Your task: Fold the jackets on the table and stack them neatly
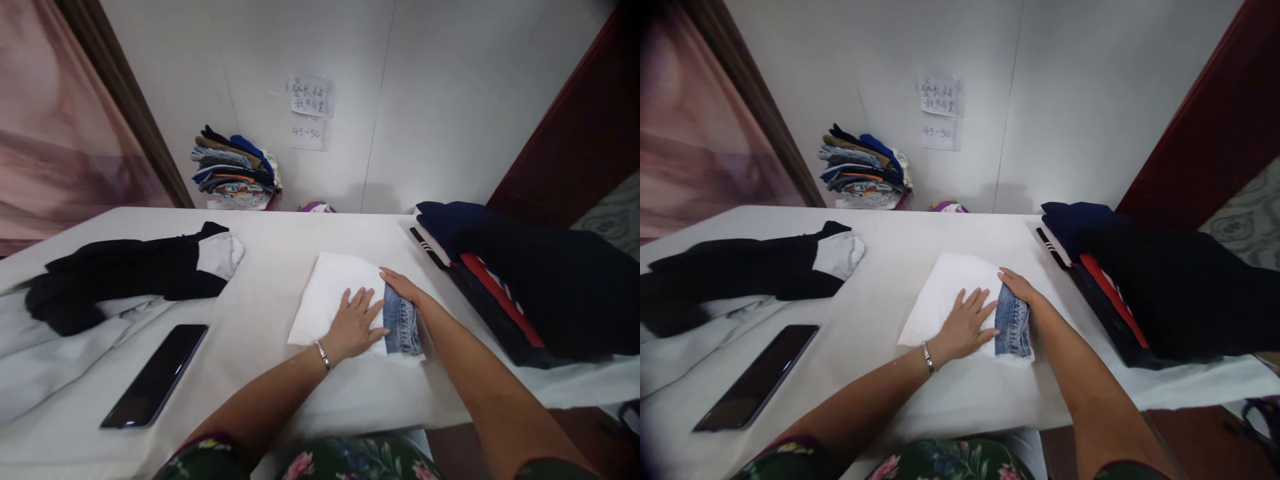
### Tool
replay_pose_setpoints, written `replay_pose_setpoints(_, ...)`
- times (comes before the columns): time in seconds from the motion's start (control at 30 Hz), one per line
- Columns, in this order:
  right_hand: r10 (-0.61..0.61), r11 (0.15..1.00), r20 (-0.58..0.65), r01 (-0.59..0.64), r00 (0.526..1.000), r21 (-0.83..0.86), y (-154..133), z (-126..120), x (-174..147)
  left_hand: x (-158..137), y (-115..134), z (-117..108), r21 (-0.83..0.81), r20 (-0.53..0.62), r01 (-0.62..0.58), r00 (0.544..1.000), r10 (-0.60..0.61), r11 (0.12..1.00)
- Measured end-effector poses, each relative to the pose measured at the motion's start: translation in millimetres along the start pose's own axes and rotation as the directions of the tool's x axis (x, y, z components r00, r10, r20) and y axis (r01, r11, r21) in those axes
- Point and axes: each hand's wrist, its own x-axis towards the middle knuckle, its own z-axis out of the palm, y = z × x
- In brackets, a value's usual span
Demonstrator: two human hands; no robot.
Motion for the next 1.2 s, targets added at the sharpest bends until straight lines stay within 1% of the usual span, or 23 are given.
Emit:
replay_pose_setpoints(0.03,0.003,1.000,0.001,-0.003,1.000,0.007,1,0,1,-2,-2,-4,0.008,-0.008,0.019,1.000,-0.019,1.000)
replay_pose_setpoints(0.1,0.002,1.000,-0.002,-0.002,1.000,0.011,4,0,1,-9,-9,-10,0.051,-0.041,0.095,0.995,-0.093,0.994)
replay_pose_setpoints(0.17,0.001,1.000,-0.004,-0.001,1.000,-0.023,5,1,1,-20,-16,-11,0.109,-0.077,0.161,0.985,-0.153,0.981)
replay_pose_setpoints(0.27,-0.001,0.995,-0.003,0.001,1.000,-0.099,3,1,0,-34,-23,-4,0.159,-0.081,0.169,0.984,-0.158,0.973)
replay_pose_setpoints(0.33,-0.003,0.986,0.006,0.004,1.000,-0.166,-4,0,-1,-39,-23,1,0.169,-0.071,0.169,0.985,-0.159,0.971)
replay_pose_setpoints(0.4,0.020,0.952,0.015,-0.015,1.000,-0.306,-16,-3,-2,-39,-22,4,0.173,-0.066,0.173,0.984,-0.164,0.970)
replay_pose_setpoints(0.47,0.028,0.879,-0.009,-0.029,1.000,-0.475,-33,-5,-4,-38,-22,5,0.174,-0.069,0.171,0.985,-0.161,0.970)
replay_pose_setpoints(0.5,0.009,0.841,-0.028,-0.023,1.000,-0.541,-42,-5,-6,-38,-21,5,0.175,-0.074,0.169,0.985,-0.158,0.970)
replay_pose_setpoints(0.57,-0.090,0.793,-0.054,0.039,0.994,-0.608,-60,1,-10,-37,-21,4,0.179,-0.088,0.168,0.984,-0.154,0.969)
replay_pose_setpoints(0.63,-0.173,0.751,-0.034,0.110,0.984,-0.651,-70,13,-15,-38,-21,4,0.184,-0.103,0.171,0.983,-0.154,0.968)
replay_pose_setpoints(0.7,-0.167,0.735,0.007,0.130,0.986,-0.665,-73,27,-20,-38,-22,5,0.182,-0.112,0.167,0.983,-0.148,0.969)
replay_pose_setpoints(0.77,-0.107,0.732,0.032,0.101,0.994,-0.674,-69,38,-23,-38,-21,4,0.169,-0.114,0.163,0.983,-0.145,0.972)
replay_pose_setpoints(0.83,-0.076,0.737,0.037,0.081,0.996,-0.671,-65,43,-25,-38,-21,3,0.145,-0.110,0.164,0.983,-0.149,0.976)
replay_pose_setpoints(0.9,-0.083,0.750,0.027,0.080,0.996,-0.657,-63,43,-26,-38,-22,1,0.118,-0.103,0.173,0.982,-0.161,0.978)
replay_pose_setpoints(1.0,-0.127,0.765,-0.020,0.085,0.992,-0.638,-62,38,-34,-38,-24,-4,0.083,-0.108,0.182,0.979,-0.173,0.980)
replay_pose_setpoints(1.07,-0.131,0.780,-0.079,0.054,0.988,-0.624,-58,34,-44,-39,-28,-7,0.063,-0.123,0.192,0.975,-0.183,0.979)
replay_pose_setpoints(1.13,-0.094,0.827,-0.145,-0.004,0.985,-0.562,-49,31,-56,-38,-34,-9,0.043,-0.136,0.214,0.969,-0.207,0.976)
replay_pose_setpoints(1.2,-0.044,0.900,-0.197,-0.046,0.979,-0.433,-35,28,-68,-36,-41,-12,0.017,-0.134,0.260,0.958,-0.255,0.966)
